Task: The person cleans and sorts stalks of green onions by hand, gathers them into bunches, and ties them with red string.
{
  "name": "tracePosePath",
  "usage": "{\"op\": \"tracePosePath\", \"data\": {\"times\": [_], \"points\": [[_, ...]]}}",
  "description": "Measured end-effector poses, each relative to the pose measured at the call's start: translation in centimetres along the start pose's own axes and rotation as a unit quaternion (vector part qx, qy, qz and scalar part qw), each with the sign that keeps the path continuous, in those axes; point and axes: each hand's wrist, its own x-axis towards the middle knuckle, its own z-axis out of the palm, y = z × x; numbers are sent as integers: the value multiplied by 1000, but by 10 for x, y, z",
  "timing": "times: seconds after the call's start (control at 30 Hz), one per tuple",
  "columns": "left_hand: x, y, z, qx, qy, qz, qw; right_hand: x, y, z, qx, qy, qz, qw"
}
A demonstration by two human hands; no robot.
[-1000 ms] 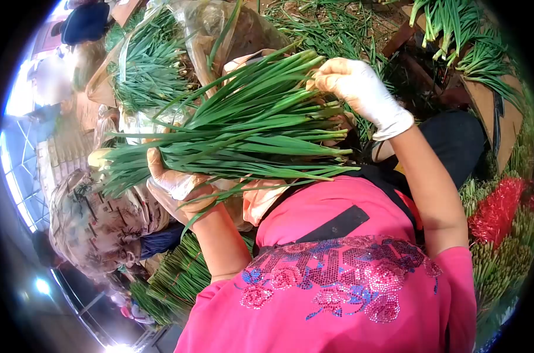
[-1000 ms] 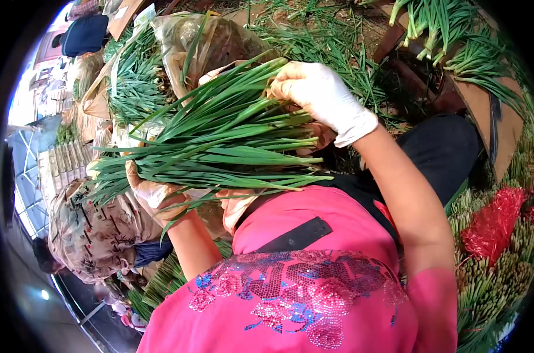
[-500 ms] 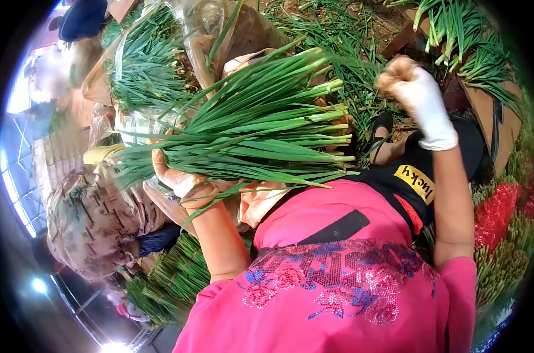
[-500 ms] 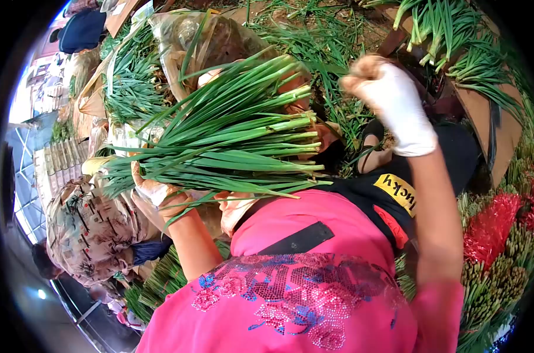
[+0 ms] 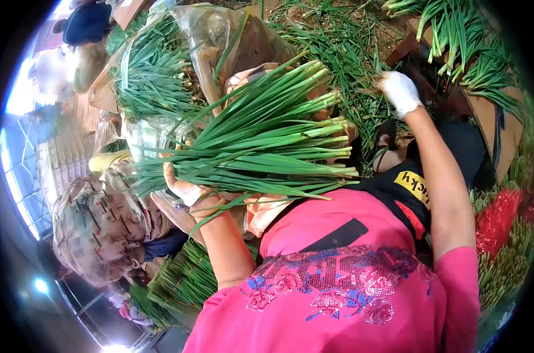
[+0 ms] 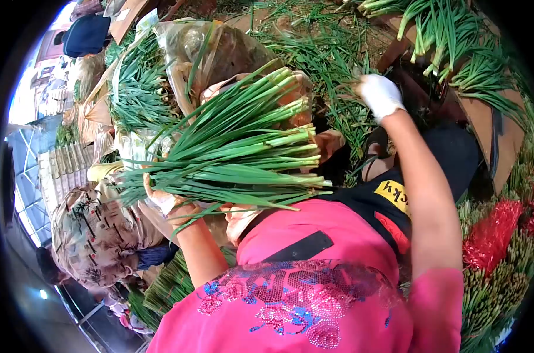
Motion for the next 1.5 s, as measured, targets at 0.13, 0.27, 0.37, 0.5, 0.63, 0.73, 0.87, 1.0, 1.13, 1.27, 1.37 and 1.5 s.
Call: {"op": "tracePosePath", "data": {"times": [0.13, 0.27, 0.37, 0.5, 0.63, 0.73, 0.87, 1.0, 1.13, 1.27, 1.37, 1.5], "points": [[11, -21, -34, -7, 6, -46, 999, -25, -14, -34, 303, -106, 226, 920], [13, -36, -39, -47, -77, -118, 989, -23, -86, -57, 743, -119, 120, 648], [13, -43, -34, -34, 0, -108, 994, -15, -125, -38, 878, -188, 87, 431], [16, -49, -43, -20, 8, -144, 989, -25, -94, -79, 916, -73, 118, 376], [8, -56, -40, -32, 14, -146, 989, -55, -6, -94, 975, 161, -31, 151], [16, -55, -63, -66, -35, -150, 986, -56, 7, -50, 539, -60, 128, 830], [22, -58, -63, -75, -96, -173, 977, -53, -19, -55, 427, -83, 200, 878], [7, -53, -39, -5, 46, -121, 992, -31, -81, -77, 703, -232, 27, 672], [9, -50, -35, -23, 28, -103, 994, -21, -130, -87, 877, -132, 102, 451], [4, -47, -34, -32, 53, -107, 992, -39, -85, -125, 936, 60, 15, 348], [6, -42, -37, -32, 41, -100, 994, -57, -9, -131, 821, 183, 76, 535], [8, -37, -37, -59, 22, -49, 997, -63, -65, -158, 607, 113, 40, 786]]}}
